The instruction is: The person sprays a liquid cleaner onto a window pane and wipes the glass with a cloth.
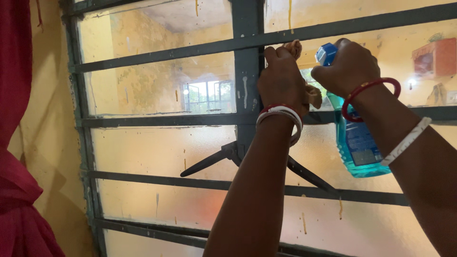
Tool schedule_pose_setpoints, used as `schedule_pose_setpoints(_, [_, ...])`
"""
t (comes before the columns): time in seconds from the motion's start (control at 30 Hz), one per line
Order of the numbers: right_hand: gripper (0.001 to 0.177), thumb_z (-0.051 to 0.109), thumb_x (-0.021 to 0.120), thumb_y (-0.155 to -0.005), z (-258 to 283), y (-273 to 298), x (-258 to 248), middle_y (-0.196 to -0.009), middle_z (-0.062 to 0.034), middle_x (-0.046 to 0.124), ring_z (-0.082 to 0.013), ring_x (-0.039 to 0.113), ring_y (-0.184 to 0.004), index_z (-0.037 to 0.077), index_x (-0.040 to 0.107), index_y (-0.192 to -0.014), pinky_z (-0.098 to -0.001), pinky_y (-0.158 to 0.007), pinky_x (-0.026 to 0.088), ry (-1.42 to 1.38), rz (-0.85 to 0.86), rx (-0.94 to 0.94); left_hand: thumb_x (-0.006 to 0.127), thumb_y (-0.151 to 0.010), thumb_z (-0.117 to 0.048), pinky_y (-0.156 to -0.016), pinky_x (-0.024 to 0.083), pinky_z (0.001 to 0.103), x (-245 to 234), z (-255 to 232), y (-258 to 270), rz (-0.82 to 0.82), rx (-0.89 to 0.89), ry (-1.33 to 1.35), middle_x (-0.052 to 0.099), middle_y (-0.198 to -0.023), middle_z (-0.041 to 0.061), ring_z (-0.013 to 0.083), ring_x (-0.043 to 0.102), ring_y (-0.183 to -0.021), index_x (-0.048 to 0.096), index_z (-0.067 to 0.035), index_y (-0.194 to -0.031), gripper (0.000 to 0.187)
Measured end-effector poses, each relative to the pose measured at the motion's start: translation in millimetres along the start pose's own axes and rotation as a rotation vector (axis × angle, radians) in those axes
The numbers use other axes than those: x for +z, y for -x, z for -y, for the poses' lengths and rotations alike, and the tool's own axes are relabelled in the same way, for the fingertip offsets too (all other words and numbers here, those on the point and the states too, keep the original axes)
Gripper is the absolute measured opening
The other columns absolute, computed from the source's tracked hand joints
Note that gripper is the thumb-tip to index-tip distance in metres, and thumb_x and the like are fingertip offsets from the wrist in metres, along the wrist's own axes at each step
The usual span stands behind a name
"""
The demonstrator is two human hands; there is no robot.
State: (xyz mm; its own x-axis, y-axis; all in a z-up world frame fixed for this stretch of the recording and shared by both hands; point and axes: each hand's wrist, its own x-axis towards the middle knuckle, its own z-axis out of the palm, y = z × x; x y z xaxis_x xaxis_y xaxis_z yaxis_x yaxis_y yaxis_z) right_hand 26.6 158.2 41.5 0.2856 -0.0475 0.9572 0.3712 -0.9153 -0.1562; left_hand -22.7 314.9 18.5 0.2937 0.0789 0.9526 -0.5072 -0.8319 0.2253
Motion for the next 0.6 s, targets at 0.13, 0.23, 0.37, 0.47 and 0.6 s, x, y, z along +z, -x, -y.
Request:
schedule_pose_setpoints(0.13, [0.048,0.035,0.077,-0.082,5,4,-4,-0.089,-0.0300,0.073,-0.0419,0.073,-0.080,-0.011,0.071,-0.093,-0.0498,-0.078,0.058,0.018,0.045,0.066,0.099,-0.050,-0.014,-0.082,0.064,0.037,-3,5,3,-0.011,0.006,0.026,0.051,-0.127,0.020,0.0364,0.073,-0.100,0.049,0.002,-0.124,0.091])
schedule_pose_setpoints(0.23, [0.048,0.034,0.080,-0.080,6,2,-3,-0.086,-0.0297,0.073,-0.0410,0.074,-0.076,-0.012,0.071,-0.088,-0.0491,-0.075,0.058,0.040,0.059,0.106,0.100,-0.046,-0.015,-0.080,0.063,0.038,0,7,3,-0.011,0.009,0.045,0.051,-0.127,0.020,0.0370,0.073,-0.099,0.049,0.002,-0.124,0.095])
schedule_pose_setpoints(0.37, [0.047,0.034,0.080,-0.079,4,1,2,-0.087,-0.0292,0.073,-0.0407,0.074,-0.076,-0.012,0.072,-0.091,-0.0480,-0.076,0.058,0.054,0.057,0.103,0.100,-0.044,-0.013,-0.078,0.064,0.038,14,17,-5,-0.020,0.032,0.043,0.050,-0.128,0.020,0.0369,0.073,-0.097,0.049,0.002,-0.122,0.095])
schedule_pose_setpoints(0.47, [0.049,0.034,0.081,-0.080,1,0,5,-0.089,-0.0290,0.073,-0.0410,0.074,-0.076,-0.012,0.072,-0.094,-0.0476,-0.075,0.058,0.059,0.039,0.085,0.095,-0.064,-0.015,-0.077,0.066,0.039,29,27,-16,-0.084,0.073,0.039,0.052,-0.130,0.019,0.0377,0.075,-0.095,0.051,-0.001,-0.124,0.076])
schedule_pose_setpoints(0.6, [0.053,0.038,0.083,-0.080,-4,0,3,-0.090,-0.0287,0.074,-0.0404,0.075,-0.075,-0.011,0.072,-0.096,-0.0468,-0.078,0.058,0.027,0.055,0.119,0.096,-0.050,-0.012,-0.076,0.064,0.042,27,31,-9,-0.088,0.117,0.092,0.052,-0.125,0.019,0.0388,0.074,-0.092,0.049,-0.001,-0.122,0.087])
